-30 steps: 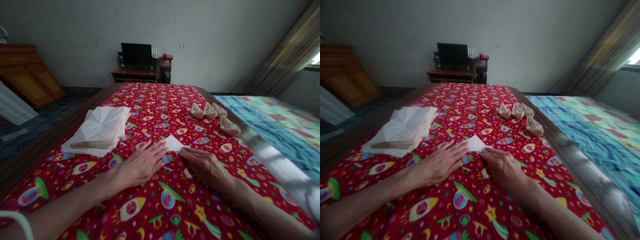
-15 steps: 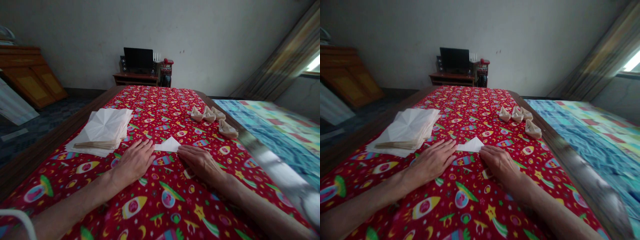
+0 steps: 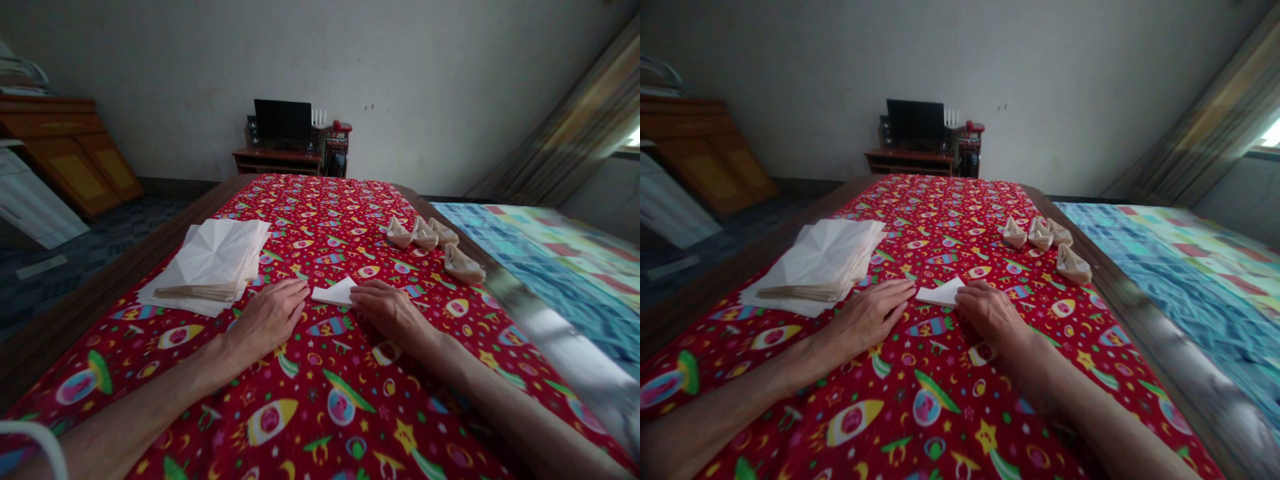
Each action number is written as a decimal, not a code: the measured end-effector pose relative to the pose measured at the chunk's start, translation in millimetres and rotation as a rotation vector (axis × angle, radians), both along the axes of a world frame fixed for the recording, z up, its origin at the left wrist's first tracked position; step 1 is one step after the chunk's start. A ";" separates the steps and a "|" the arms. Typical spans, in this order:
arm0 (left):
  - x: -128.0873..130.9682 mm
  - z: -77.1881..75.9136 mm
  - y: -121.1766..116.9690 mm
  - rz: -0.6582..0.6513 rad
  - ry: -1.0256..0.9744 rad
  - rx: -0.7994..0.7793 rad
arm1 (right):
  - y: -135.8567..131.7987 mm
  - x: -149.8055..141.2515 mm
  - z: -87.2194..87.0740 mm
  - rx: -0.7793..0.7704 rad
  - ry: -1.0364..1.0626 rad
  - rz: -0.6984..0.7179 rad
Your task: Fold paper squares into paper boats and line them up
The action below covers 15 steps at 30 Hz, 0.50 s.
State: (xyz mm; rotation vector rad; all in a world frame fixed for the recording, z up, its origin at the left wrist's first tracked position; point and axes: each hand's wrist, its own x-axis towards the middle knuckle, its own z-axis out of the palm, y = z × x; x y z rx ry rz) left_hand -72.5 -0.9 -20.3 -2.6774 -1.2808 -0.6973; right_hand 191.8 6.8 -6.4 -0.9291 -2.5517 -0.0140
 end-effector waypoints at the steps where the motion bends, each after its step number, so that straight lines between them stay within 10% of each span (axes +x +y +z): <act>1: 0.7 0.8 -0.5 -0.007 -0.005 0.000 | -0.3 -0.4 0.6 0.002 -0.014 -0.008; 9: 13.5 1.3 -5.2 -0.053 -0.076 -0.033 | -10.6 -17.3 8.6 0.140 -0.316 -0.173; 15: 32.7 10.4 -7.6 -0.022 -0.204 -0.215 | -8.2 -18.3 3.6 0.330 -0.169 -0.245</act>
